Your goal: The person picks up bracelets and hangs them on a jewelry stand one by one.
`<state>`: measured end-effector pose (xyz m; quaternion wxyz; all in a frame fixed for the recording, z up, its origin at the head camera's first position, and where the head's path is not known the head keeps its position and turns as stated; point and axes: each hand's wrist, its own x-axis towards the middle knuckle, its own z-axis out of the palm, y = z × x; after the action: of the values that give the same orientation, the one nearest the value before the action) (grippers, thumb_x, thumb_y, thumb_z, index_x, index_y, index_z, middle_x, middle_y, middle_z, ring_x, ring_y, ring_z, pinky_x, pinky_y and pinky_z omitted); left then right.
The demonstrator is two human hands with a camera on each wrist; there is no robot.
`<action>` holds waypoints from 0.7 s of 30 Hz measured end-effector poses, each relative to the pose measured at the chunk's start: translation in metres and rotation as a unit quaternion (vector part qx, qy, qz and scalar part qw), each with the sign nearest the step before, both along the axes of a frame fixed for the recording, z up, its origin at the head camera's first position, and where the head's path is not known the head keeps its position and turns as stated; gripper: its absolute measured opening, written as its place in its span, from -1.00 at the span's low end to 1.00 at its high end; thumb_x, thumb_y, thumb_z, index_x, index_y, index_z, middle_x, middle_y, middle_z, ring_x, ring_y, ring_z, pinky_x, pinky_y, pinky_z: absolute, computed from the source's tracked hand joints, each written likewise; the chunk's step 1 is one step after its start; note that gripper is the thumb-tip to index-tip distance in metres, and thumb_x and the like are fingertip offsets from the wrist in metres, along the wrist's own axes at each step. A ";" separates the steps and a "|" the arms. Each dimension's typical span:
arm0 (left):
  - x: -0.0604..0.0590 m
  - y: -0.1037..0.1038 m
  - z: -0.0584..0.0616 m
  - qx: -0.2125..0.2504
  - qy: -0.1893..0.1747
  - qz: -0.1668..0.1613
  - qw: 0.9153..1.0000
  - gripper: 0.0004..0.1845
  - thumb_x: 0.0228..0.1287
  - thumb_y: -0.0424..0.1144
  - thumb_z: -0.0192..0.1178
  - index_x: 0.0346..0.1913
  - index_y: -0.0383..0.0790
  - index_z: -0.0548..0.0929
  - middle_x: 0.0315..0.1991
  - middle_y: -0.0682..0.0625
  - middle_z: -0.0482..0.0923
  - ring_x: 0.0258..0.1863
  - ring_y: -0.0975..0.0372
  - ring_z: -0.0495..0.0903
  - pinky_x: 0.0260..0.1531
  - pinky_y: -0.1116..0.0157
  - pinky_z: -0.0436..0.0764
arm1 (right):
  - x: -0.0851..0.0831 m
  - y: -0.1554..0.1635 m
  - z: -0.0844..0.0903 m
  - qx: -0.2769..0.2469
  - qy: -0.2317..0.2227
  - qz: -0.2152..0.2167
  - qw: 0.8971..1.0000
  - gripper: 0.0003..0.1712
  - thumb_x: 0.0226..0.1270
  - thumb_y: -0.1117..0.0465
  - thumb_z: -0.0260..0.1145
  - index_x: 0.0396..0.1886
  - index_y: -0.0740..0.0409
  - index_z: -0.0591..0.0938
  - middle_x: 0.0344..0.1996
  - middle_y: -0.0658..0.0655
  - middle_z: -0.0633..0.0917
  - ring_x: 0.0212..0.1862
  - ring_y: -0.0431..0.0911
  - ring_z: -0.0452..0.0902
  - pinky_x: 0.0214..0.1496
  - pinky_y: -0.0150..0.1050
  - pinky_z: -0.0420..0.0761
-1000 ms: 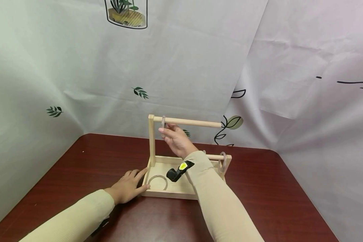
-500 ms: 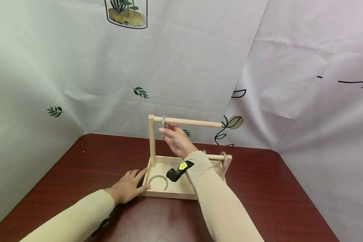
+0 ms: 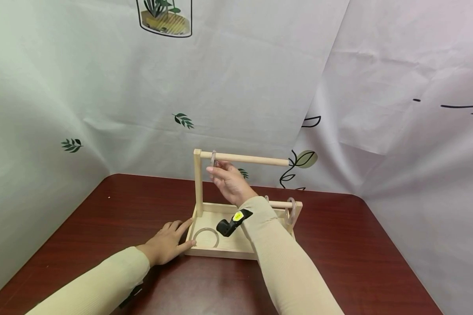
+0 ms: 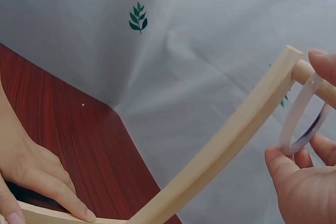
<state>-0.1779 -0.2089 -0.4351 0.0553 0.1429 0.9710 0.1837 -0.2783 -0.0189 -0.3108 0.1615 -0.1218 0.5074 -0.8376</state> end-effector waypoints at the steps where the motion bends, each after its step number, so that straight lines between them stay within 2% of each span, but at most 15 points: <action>1: 0.000 0.000 0.000 0.000 0.000 -0.001 1.000 -0.21 0.36 0.26 0.00 0.49 -0.11 0.18 0.27 -0.33 0.28 0.28 -0.26 0.23 0.16 -0.24 0.27 | 0.000 0.000 0.000 0.000 0.000 0.000 1.000 -0.64 0.33 0.49 0.14 0.06 0.13 0.42 -0.16 -0.01 0.40 -0.13 -0.20 0.36 0.14 -0.19 0.30; 5: 0.000 -0.001 0.000 0.000 0.003 -0.003 1.000 -0.19 0.35 0.29 -0.02 0.49 -0.12 0.17 0.28 -0.33 0.28 0.29 -0.26 0.23 0.16 -0.24 0.27 | 0.000 0.001 0.000 0.001 0.001 0.000 1.000 -0.67 0.32 0.48 0.15 0.01 0.11 0.43 -0.16 0.00 0.40 -0.14 -0.20 0.36 0.17 -0.16 0.28; 10: 0.000 0.000 0.000 0.000 0.002 -0.001 1.000 -0.20 0.35 0.28 -0.01 0.49 -0.13 0.18 0.28 -0.34 0.27 0.29 -0.27 0.22 0.16 -0.25 0.26 | 0.000 0.001 0.000 0.002 0.003 -0.002 1.000 -0.65 0.32 0.49 0.16 0.04 0.13 0.41 -0.19 -0.01 0.40 -0.15 -0.20 0.37 0.16 -0.17 0.29; 13: 0.000 0.000 -0.001 -0.001 0.002 0.000 1.000 -0.21 0.36 0.26 0.00 0.49 -0.12 0.18 0.28 -0.34 0.27 0.29 -0.27 0.22 0.16 -0.25 0.26 | 0.000 0.001 -0.001 0.000 0.000 -0.002 1.000 -0.64 0.32 0.50 0.15 0.06 0.15 0.40 -0.19 -0.01 0.38 -0.15 -0.20 0.37 0.22 -0.13 0.27; 17: 0.000 0.000 -0.001 -0.001 0.002 0.001 1.000 -0.22 0.36 0.25 0.01 0.49 -0.13 0.18 0.28 -0.34 0.27 0.29 -0.27 0.22 0.17 -0.25 0.25 | -0.001 0.001 -0.002 -0.001 -0.005 -0.003 1.000 -0.57 0.32 0.50 0.14 0.16 0.21 0.35 -0.17 0.00 0.37 -0.13 -0.20 0.36 0.34 -0.06 0.20; 21: 0.000 0.000 -0.001 0.000 0.002 -0.001 1.000 -0.22 0.36 0.25 0.01 0.49 -0.13 0.18 0.27 -0.33 0.28 0.28 -0.27 0.23 0.17 -0.24 0.25 | -0.001 0.000 -0.003 0.012 -0.005 -0.003 1.000 -0.45 0.32 0.50 0.14 0.29 0.26 0.30 -0.13 0.00 0.35 -0.08 -0.19 0.35 0.32 -0.10 0.23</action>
<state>-0.1780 -0.2088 -0.4360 0.0533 0.1438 0.9711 0.1830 -0.2797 -0.0186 -0.3136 0.1628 -0.1145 0.5167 -0.8327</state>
